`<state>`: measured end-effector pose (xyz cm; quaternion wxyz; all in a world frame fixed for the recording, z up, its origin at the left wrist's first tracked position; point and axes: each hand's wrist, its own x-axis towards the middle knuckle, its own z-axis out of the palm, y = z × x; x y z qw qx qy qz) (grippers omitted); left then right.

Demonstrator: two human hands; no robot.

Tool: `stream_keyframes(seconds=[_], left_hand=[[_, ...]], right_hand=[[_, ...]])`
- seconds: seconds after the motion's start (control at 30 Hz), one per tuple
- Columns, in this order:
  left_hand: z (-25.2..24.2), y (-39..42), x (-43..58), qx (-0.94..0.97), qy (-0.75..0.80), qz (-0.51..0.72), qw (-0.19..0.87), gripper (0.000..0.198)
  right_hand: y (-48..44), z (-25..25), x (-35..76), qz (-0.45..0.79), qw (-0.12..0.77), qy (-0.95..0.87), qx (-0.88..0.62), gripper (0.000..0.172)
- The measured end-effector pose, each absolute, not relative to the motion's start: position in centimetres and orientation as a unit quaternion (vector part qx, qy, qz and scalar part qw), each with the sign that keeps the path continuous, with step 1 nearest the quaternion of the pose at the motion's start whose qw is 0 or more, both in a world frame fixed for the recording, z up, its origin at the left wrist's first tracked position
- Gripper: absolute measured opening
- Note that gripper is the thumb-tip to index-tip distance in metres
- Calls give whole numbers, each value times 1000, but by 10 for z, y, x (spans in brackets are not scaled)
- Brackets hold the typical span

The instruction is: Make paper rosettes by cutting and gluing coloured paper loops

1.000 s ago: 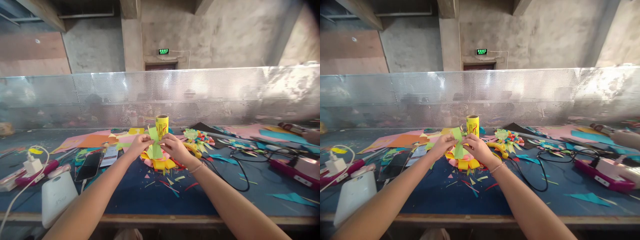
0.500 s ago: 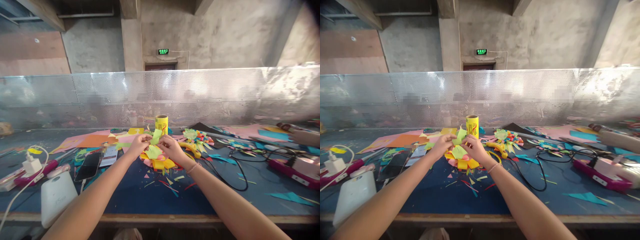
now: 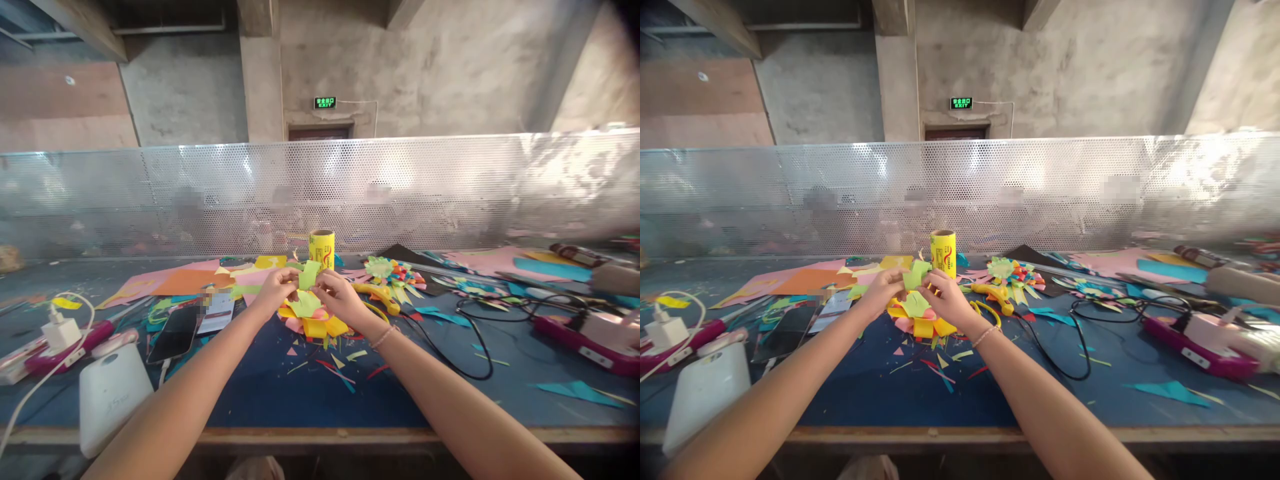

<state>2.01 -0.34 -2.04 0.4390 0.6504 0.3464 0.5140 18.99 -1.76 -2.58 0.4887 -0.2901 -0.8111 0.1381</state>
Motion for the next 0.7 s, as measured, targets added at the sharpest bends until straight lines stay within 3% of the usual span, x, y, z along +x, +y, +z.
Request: stream_keyframes(seconds=[0.4, 0.7], left_hand=[[-16, -8, 20, 647, 344, 510, 450, 32], [-16, -8, 20, 635, 362, 515, 448, 23]], right_hand=[[-18, -25, 187, 139, 505, -798, -298, 18], [-21, -24, 184, 154, 517, -776, -326, 19]])
